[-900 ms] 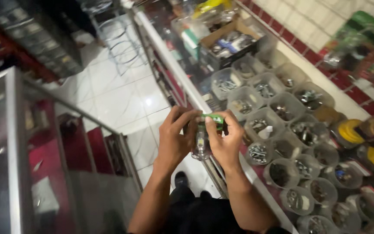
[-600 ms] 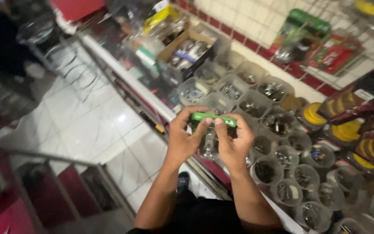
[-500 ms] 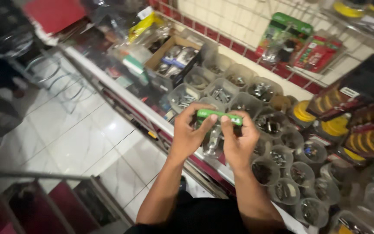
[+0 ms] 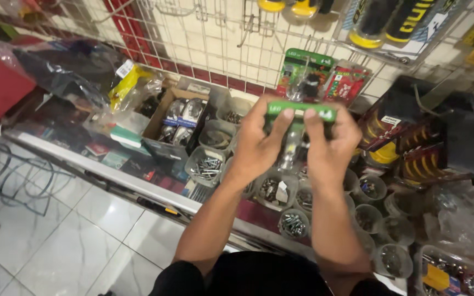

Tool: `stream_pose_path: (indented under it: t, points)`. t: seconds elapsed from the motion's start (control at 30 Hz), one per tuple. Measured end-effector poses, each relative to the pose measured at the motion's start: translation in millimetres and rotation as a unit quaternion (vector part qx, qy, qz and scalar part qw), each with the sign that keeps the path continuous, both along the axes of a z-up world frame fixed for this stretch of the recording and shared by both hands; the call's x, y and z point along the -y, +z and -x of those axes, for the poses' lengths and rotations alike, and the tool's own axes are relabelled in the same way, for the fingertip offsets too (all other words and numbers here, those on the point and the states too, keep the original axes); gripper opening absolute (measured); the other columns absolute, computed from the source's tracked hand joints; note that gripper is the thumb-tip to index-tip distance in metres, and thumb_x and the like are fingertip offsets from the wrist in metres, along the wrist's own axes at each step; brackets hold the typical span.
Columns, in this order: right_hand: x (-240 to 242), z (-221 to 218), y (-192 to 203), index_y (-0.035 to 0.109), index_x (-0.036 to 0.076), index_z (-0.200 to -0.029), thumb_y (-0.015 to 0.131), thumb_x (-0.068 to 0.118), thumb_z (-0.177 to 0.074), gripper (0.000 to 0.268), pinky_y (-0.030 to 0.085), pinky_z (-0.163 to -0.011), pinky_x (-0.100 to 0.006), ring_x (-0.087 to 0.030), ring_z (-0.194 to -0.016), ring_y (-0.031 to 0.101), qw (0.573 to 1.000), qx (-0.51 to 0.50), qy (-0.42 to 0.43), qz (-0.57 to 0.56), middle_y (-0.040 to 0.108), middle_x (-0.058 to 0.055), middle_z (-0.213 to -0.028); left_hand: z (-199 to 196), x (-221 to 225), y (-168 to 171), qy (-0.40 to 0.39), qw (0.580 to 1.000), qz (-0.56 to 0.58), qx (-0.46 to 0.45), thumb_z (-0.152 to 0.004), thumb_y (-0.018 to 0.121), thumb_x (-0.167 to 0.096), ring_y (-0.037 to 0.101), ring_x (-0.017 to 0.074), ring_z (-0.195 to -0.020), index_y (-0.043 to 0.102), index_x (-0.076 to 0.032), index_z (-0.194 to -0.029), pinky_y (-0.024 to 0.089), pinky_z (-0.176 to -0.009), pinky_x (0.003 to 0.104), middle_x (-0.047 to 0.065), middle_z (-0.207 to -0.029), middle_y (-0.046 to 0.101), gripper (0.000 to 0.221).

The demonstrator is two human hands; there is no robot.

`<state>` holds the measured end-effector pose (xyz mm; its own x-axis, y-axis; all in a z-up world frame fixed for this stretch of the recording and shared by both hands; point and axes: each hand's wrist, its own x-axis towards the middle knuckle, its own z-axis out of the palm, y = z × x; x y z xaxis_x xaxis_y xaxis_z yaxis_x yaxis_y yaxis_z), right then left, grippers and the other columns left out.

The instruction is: The person picks up and replaces several packages of light bulbs and small motorcycle parts onto hooks and shelves in a storage area.

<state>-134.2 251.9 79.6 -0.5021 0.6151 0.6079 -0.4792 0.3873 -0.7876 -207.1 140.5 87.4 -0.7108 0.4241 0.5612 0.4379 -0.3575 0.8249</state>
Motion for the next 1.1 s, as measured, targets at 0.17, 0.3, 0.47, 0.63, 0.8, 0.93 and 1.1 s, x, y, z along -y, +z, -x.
stream_pose_path:
  t: [0.17,0.3,0.47,0.63,0.8,0.93,1.1]
  points:
    - [-16,29,19,0.065,0.003,-0.099,0.069,0.007,-0.104,0.007,0.044,-0.072,-0.022,-0.004,-0.08,0.054,0.997,-0.02,0.041,0.064,0.063,0.004,-0.089,26,-20,17,0.003,1.0,-0.017,-0.024,-0.107,0.059,-0.017,0.062,0.0098,-0.087,0.06,-0.001,-0.111,0.053,-0.08,0.028,0.006,-0.093,0.069,0.016]
    - [-22,48,20,0.067,0.003,-0.099,0.068,0.005,-0.1,0.002,0.043,-0.069,-0.021,-0.003,-0.077,0.054,0.998,-0.001,0.027,0.064,0.064,0.005,-0.087,49,-33,12,-0.003,1.0,-0.025,-0.019,-0.106,0.059,-0.017,0.063,0.009,-0.088,0.062,-0.001,-0.11,0.054,-0.081,0.028,0.006,-0.093,0.071,0.016]
    - [-28,52,8,0.067,0.003,-0.099,0.068,0.005,-0.1,0.002,0.043,-0.071,-0.021,-0.003,-0.079,0.055,0.993,-0.01,0.045,0.106,0.064,0.005,-0.088,63,-38,-3,-0.04,0.999,-0.014,-0.024,-0.105,0.06,-0.015,0.06,0.0087,-0.086,0.061,-0.001,-0.108,0.052,-0.079,0.028,0.006,-0.09,0.068,0.015]
    - [-32,49,2,0.067,0.004,-0.1,0.07,0.006,-0.1,0.004,0.044,-0.072,-0.02,-0.003,-0.08,0.055,0.992,-0.016,0.046,0.118,0.065,0.005,-0.089,66,-41,-9,-0.066,0.998,-0.015,-0.019,-0.105,0.061,-0.015,0.06,0.0083,-0.088,0.062,0.0,-0.109,0.052,-0.081,0.027,0.005,-0.092,0.068,0.016]
    - [-34,50,-6,0.067,0.003,-0.1,0.069,0.006,-0.098,0.005,0.048,-0.075,-0.021,-0.003,-0.083,0.059,0.989,-0.013,0.057,0.136,0.068,0.003,-0.091,72,-44,-18,-0.068,0.997,-0.01,-0.026,-0.104,0.062,-0.016,0.061,0.0092,-0.09,0.063,0.0,-0.11,0.052,-0.082,0.027,0.006,-0.094,0.069,0.017]
    - [-43,64,-17,0.067,0.0,-0.1,0.071,0.005,-0.1,0.006,0.047,-0.072,-0.023,-0.005,-0.08,0.058,0.997,0.026,-0.02,0.075,0.067,0.0,-0.089,89,-58,-30,-0.044,0.999,0.005,-0.027,-0.104,0.062,-0.017,0.063,0.0101,-0.088,0.063,0.0,-0.108,0.053,-0.082,0.028,0.007,-0.092,0.07,0.017]
    - [-58,85,-25,0.061,-0.003,-0.115,0.068,-0.002,-0.101,0.016,0.054,-0.081,-0.029,-0.013,-0.093,0.064,0.984,-0.018,-0.133,-0.113,0.067,-0.008,-0.102,106,-85,-42,-0.026,0.998,-0.015,-0.047,-0.104,0.063,-0.014,0.063,0.0119,-0.086,0.062,-0.001,-0.109,0.053,-0.08,0.029,0.01,-0.091,0.07,0.013]
